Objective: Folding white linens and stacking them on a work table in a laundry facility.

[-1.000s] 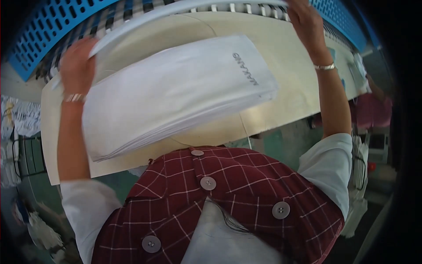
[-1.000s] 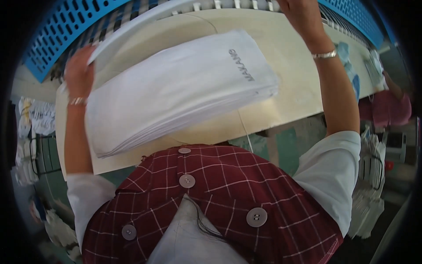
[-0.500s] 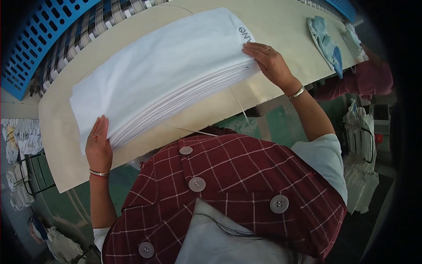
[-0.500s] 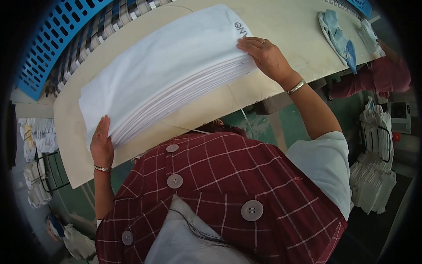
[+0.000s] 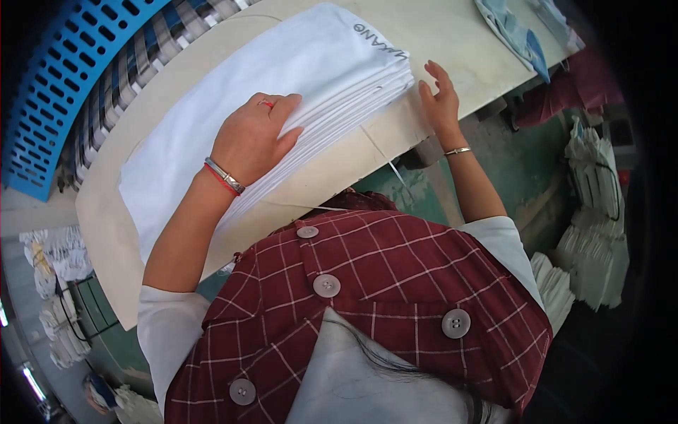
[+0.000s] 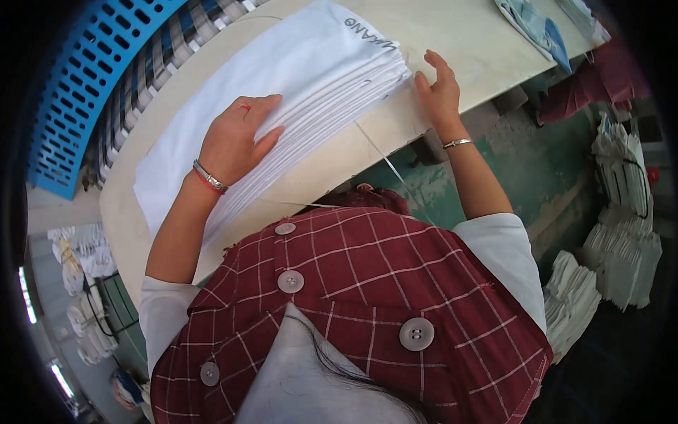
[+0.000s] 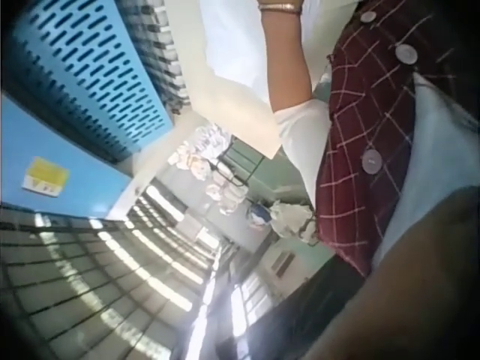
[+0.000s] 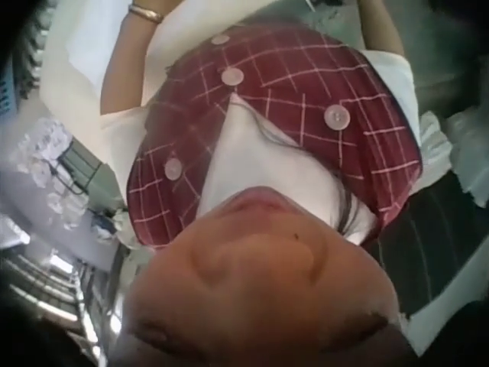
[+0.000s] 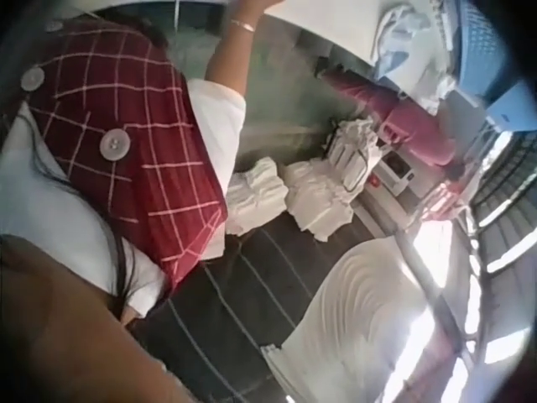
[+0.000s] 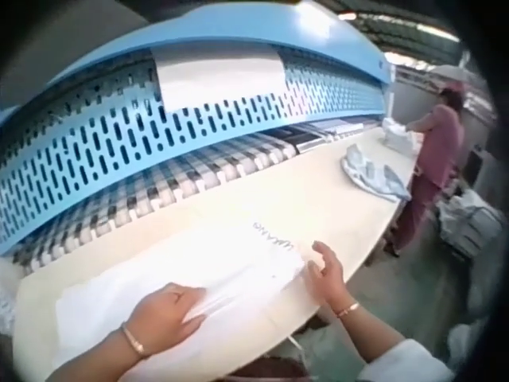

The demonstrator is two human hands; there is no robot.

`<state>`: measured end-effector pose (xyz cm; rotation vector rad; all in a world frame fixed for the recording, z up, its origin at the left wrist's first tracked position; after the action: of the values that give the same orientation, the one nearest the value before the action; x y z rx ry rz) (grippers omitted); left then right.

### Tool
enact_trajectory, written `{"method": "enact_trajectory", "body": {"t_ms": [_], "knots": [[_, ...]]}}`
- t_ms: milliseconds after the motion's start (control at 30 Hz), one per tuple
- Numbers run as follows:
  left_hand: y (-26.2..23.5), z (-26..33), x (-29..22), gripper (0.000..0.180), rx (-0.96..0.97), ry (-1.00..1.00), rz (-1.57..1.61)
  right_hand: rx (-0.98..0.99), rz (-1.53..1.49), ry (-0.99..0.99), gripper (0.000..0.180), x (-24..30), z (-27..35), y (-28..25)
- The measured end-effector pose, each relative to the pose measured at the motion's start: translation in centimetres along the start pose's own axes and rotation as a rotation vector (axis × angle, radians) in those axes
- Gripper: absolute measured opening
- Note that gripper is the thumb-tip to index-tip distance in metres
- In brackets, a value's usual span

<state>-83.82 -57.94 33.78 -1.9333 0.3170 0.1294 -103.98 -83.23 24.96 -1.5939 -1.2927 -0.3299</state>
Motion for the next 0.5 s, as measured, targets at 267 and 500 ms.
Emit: {"method": "enact_trajectory", "body": {"t_ms": [267,500], "knots": [[1.4,-1.4,0.1,0.026,0.155,0.105,-0.112,-0.017,0.326,-0.029,0.043,1.6,2.4,1.0],[3.2,-2.3,0.3,0.019,0.222,0.028,-0.214,-0.02,0.381,-0.054,0.04,1.0,2.4,1.9]]}}
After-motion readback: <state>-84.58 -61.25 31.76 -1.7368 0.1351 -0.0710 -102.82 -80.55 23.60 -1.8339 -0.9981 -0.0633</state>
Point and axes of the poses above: each hand's wrist, its own z-axis away from the middle knuckle, its own y-axis out of the palm, x = y × z, the point moved 10 cm from there along -z, towards the middle knuckle, and after that the axes turned 5 degrees about y, right-handed, at the moved point
